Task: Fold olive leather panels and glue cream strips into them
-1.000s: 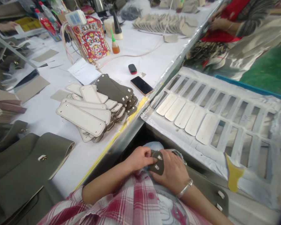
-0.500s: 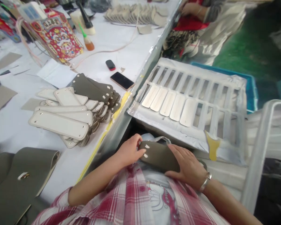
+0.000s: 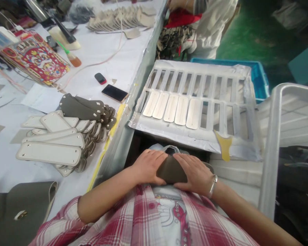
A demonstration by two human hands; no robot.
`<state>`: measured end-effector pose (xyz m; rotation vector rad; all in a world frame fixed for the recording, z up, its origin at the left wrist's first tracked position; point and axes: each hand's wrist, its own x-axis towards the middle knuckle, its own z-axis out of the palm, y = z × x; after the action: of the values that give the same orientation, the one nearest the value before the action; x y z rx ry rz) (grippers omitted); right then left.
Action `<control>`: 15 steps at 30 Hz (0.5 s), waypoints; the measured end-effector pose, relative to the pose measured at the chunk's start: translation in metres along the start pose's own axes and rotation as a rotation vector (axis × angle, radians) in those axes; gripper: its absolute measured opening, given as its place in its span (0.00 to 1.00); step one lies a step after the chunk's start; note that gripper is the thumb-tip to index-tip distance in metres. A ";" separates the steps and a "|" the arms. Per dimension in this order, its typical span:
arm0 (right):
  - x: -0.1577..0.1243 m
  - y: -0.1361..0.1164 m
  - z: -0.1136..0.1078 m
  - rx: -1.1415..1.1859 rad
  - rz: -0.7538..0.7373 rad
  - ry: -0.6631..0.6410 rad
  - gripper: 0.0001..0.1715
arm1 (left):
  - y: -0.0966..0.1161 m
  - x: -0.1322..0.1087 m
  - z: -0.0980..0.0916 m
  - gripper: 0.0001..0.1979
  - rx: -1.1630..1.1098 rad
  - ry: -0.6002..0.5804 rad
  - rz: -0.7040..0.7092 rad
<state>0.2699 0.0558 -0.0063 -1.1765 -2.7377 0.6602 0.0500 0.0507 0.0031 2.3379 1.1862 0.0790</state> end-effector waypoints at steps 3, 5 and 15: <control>0.001 0.000 0.001 0.003 0.027 -0.016 0.42 | 0.003 0.000 -0.003 0.37 0.002 0.010 -0.013; 0.002 -0.001 0.000 0.005 0.036 -0.022 0.39 | 0.006 0.000 -0.004 0.35 0.006 0.012 -0.025; -0.002 -0.003 0.001 -0.021 0.004 0.025 0.41 | 0.011 -0.001 -0.002 0.36 0.025 -0.009 -0.050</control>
<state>0.2693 0.0522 -0.0062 -1.1870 -2.7288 0.6143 0.0573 0.0459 0.0104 2.3264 1.2475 0.0365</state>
